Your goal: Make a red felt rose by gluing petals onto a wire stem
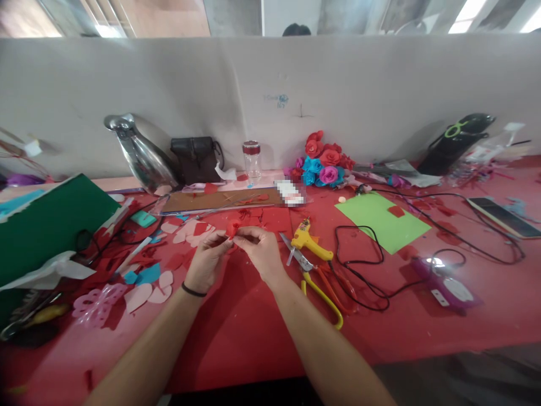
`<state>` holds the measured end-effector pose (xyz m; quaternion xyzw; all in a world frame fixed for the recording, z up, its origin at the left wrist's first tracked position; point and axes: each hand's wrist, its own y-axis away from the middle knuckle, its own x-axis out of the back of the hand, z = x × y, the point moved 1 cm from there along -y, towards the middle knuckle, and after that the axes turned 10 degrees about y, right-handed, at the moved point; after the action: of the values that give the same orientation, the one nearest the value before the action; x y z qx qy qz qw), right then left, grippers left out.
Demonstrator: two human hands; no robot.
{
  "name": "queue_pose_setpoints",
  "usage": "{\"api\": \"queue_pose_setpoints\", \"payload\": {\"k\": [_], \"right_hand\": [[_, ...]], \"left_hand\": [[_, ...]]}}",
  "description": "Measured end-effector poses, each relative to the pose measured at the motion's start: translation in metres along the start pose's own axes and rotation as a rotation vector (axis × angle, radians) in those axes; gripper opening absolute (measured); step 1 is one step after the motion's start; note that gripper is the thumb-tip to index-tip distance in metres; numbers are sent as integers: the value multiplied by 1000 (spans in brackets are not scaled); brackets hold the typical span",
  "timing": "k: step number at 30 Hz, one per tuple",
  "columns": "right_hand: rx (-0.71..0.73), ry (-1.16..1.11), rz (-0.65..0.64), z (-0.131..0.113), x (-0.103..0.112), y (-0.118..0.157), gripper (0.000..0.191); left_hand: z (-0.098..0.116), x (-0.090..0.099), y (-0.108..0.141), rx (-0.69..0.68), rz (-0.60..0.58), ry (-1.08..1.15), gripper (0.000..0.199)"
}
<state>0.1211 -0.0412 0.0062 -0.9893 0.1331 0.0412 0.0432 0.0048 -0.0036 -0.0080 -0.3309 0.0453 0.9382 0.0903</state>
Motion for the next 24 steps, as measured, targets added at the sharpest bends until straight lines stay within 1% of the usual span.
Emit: {"api": "queue_pose_setpoints", "payload": {"k": [6,13,17,20,22,24], "right_hand": [[28,-4,9,0,-2,1,13],[65,-9,27,5,-5,3,10],[81,1,66,6,-7,3,8],[84,14,101,8,-7,3,8],[86,25,114,8,-6,3,8],[83,25,119,7,-6,3,7]], "left_hand": [[2,-3,4,-119,8,-145,17],[-4,0,6,-283,17,-350,13],[-5,-3,7,-348,11,-447,10],[-4,-6,10,-344,5,-480,9],[-3,-7,10,-280,1,-428,10],[-1,-7,9,-204,7,-329,12]]}}
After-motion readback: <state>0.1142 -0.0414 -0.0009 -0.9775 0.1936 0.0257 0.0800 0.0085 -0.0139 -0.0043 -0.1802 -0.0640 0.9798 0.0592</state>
